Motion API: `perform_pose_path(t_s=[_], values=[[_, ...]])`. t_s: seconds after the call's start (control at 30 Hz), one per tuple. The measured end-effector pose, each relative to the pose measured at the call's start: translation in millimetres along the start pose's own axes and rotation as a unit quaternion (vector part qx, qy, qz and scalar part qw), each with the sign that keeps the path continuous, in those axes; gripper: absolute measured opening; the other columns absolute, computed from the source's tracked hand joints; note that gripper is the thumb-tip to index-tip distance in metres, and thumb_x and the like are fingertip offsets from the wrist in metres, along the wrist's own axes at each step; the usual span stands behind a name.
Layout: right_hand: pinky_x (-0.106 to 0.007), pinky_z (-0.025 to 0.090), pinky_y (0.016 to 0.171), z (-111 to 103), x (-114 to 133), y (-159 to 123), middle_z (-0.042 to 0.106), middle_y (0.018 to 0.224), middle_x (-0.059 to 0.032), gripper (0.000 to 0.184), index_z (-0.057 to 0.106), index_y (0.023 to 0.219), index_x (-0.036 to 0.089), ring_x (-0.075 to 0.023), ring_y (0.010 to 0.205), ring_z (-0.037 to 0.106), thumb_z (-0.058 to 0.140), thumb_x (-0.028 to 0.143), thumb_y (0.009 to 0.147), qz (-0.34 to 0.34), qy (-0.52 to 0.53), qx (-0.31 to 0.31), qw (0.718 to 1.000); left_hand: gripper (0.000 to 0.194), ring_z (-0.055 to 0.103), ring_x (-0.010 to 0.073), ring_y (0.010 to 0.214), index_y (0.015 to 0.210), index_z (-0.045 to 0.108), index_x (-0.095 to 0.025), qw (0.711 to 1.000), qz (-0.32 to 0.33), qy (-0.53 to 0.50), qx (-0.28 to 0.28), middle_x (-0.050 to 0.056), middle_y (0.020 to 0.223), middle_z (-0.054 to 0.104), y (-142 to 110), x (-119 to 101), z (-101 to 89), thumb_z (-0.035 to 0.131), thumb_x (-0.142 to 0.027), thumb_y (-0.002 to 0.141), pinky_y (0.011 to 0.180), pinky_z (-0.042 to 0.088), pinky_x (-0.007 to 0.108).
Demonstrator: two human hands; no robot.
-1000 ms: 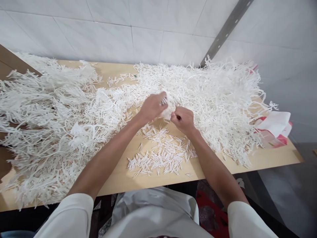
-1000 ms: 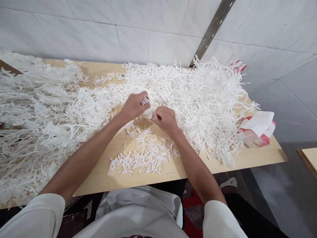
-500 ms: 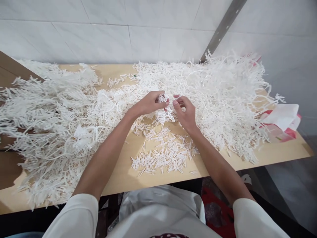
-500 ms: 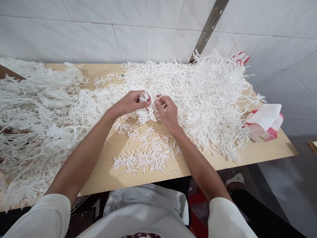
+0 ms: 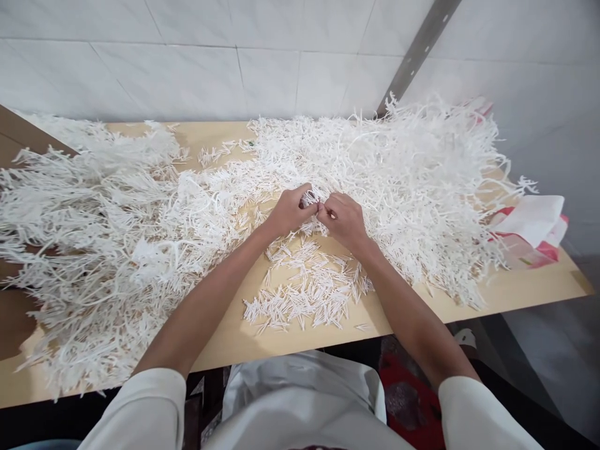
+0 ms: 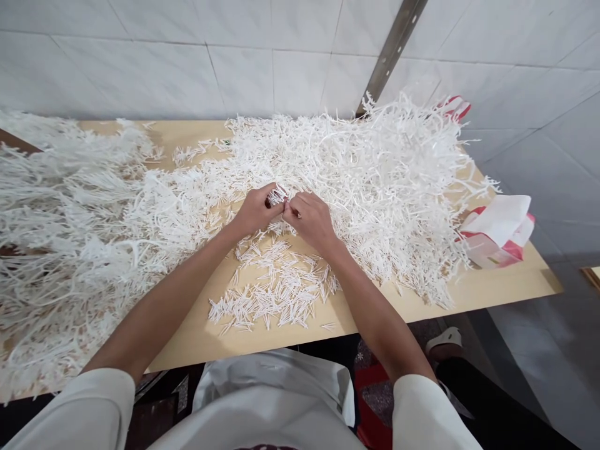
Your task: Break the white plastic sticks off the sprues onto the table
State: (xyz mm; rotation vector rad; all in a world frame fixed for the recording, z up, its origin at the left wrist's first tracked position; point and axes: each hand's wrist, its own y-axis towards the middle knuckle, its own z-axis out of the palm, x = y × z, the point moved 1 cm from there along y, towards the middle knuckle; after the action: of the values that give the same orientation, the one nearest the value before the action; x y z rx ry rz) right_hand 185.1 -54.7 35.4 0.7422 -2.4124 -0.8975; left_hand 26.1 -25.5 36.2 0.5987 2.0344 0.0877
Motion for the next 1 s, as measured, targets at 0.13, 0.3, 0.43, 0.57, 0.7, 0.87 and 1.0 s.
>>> perform_pose_path(t_s=[0.13,0.3,0.43,0.57,0.7,0.87,1.0], values=[[-0.028,0.03,0.052,-3.3,20.7,-0.5,0.038,0.052,0.0047,0.032,0.031,0.058,0.022,-0.0096,0.052,0.032,0.049,0.007,0.081,-0.087,0.028,0.013,0.996,0.017,0.045,0.0085,0.054,0.071,0.048,-0.019,0.993,-0.066,-0.049,-0.088,-0.005,0.06,0.054,5.9,14.7,-2.1,0.06,-0.023,0.083,0.056,0.034,0.024],[-0.027,0.034,0.054,-4.8,32.9,-1.6,0.041,0.057,0.0042,0.037,0.029,0.059,0.023,-0.01,0.057,0.039,0.056,0.011,0.083,-0.078,0.07,-0.121,0.987,0.011,0.056,0.0097,0.064,0.081,0.056,-0.018,0.98,-0.089,-0.126,-0.122,-0.001,0.071,0.063,8.1,25.9,-9.7,0.061,-0.027,0.086,0.063,0.043,0.024],[-0.026,0.043,0.059,-2.3,12.8,-2.0,0.051,0.07,0.002,0.033,0.035,0.063,0.022,-0.0098,0.065,0.052,0.058,0.016,0.086,0.089,0.109,-0.181,0.973,0.016,0.056,0.0089,0.062,0.084,0.058,-0.018,0.983,-0.075,-0.135,-0.096,-0.001,0.07,0.063,5.4,25.8,-7.3,0.062,-0.033,0.087,0.06,0.043,0.022],[-0.028,0.053,0.068,0.3,-5.1,-1.7,0.063,0.085,-0.0002,0.008,0.059,0.093,0.024,-0.0114,0.077,0.062,0.054,0.03,0.093,0.212,0.161,-0.138,0.954,0.022,0.062,0.0094,0.064,0.089,0.059,-0.018,0.983,-0.062,-0.159,-0.07,-0.001,0.073,0.065,4.7,26.8,-5.6,0.063,-0.039,0.086,0.061,0.044,0.022],[-0.038,0.055,0.09,3.4,-10.6,-0.8,0.062,0.12,-0.0064,0.024,0.067,0.107,0.028,-0.0183,0.109,0.062,0.048,0.04,0.097,0.185,0.148,-0.052,0.97,0.029,0.065,0.0098,0.066,0.094,0.06,-0.019,0.984,-0.037,-0.174,-0.027,-0.002,0.075,0.066,2.5,25.0,-6.7,0.065,-0.047,0.085,0.061,0.045,0.021],[-0.045,0.051,0.101,14.8,-14.8,-4.4,0.066,0.12,-0.0066,0.034,0.066,0.114,0.028,-0.0206,0.115,0.061,0.041,0.047,0.098,0.132,0.152,0.05,0.978,0.03,0.055,0.0081,0.06,0.092,0.064,-0.02,0.992,-0.005,-0.125,-0.014,-0.001,0.076,0.066,0.5,22.5,-9.4,0.065,-0.049,0.084,0.057,0.042,0.022],[-0.042,0.053,0.094,17.9,-15.9,-6.2,0.068,0.111,-0.0071,0.036,0.067,0.106,0.026,-0.0201,0.105,0.064,0.042,0.05,0.098,0.124,0.15,0.067,0.979,0.019,0.049,0.0075,0.06,0.09,0.064,-0.021,0.994,0.018,-0.101,-0.03,-0.001,0.081,0.064,1.6,23.5,-9.3,0.064,-0.04,0.086,0.057,0.039,0.023]])
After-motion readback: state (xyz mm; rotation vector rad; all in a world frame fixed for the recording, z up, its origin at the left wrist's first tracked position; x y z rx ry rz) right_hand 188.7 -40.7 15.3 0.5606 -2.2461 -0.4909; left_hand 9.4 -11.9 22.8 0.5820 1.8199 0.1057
